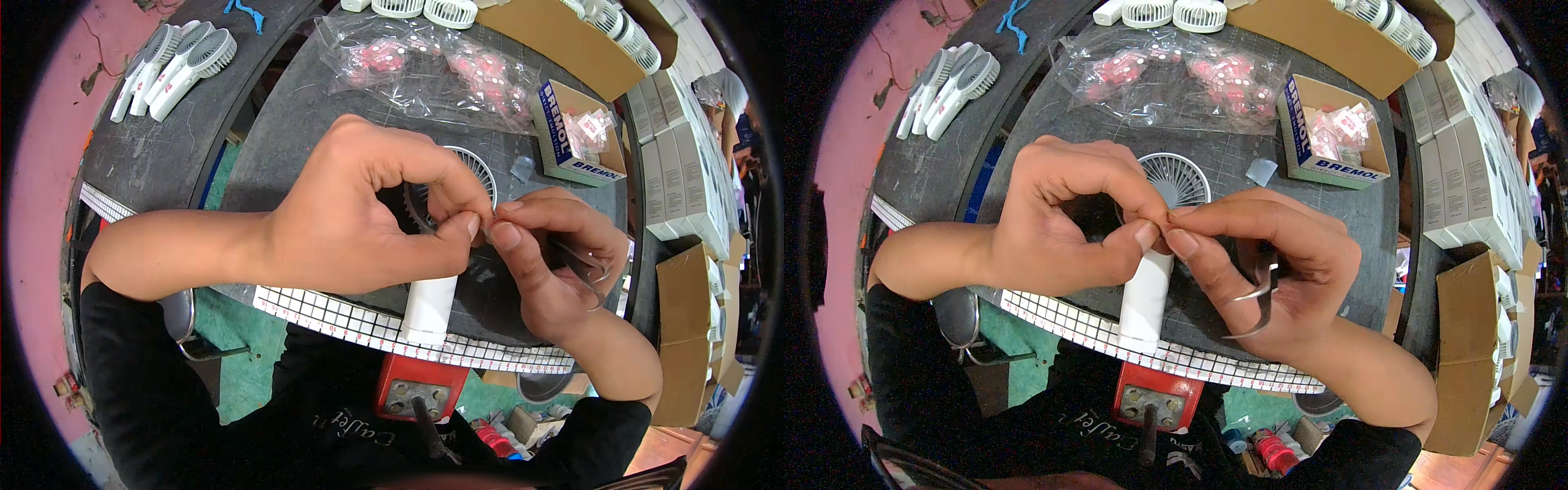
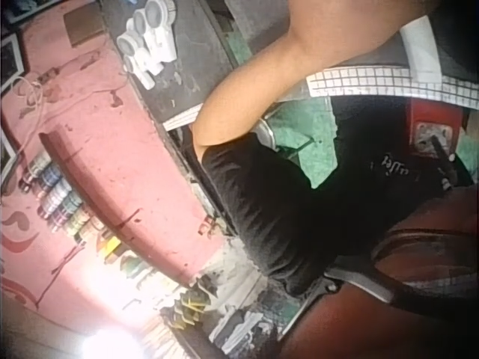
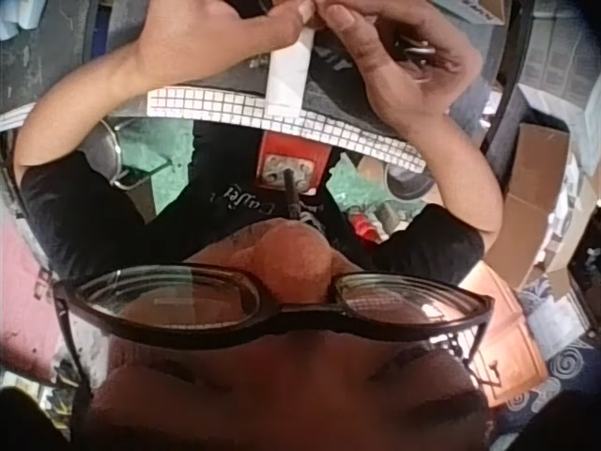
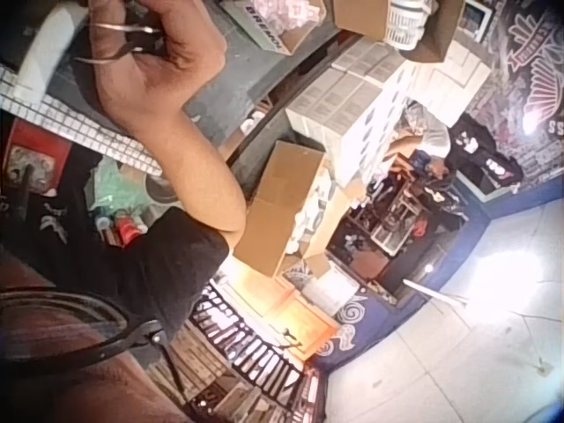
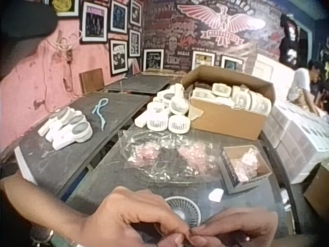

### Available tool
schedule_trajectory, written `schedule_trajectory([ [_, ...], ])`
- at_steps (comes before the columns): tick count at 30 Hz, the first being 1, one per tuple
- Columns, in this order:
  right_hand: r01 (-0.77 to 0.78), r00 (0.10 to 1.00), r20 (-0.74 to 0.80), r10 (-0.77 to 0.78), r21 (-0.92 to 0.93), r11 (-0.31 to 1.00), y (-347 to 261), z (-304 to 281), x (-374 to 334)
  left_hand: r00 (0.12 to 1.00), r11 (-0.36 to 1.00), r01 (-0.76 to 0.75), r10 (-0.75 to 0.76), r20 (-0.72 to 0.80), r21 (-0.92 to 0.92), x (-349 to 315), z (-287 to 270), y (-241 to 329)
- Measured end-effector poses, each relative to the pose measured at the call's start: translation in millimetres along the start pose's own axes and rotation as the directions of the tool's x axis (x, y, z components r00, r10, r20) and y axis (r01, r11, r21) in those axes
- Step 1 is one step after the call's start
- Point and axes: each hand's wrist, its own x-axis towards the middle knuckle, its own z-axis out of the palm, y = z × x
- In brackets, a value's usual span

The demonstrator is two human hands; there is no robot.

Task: Assembling and labeling handheld portable fans.

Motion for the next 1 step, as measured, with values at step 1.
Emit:
schedule_trajectory([
  [1,-0.005,1.000,-0.005,0.005,0.018,1.000,0.7,-0.2,-0.4,1.000,1.000,0.000,0.000,0.001,0.000,0.2,0.1,-0.1],
])
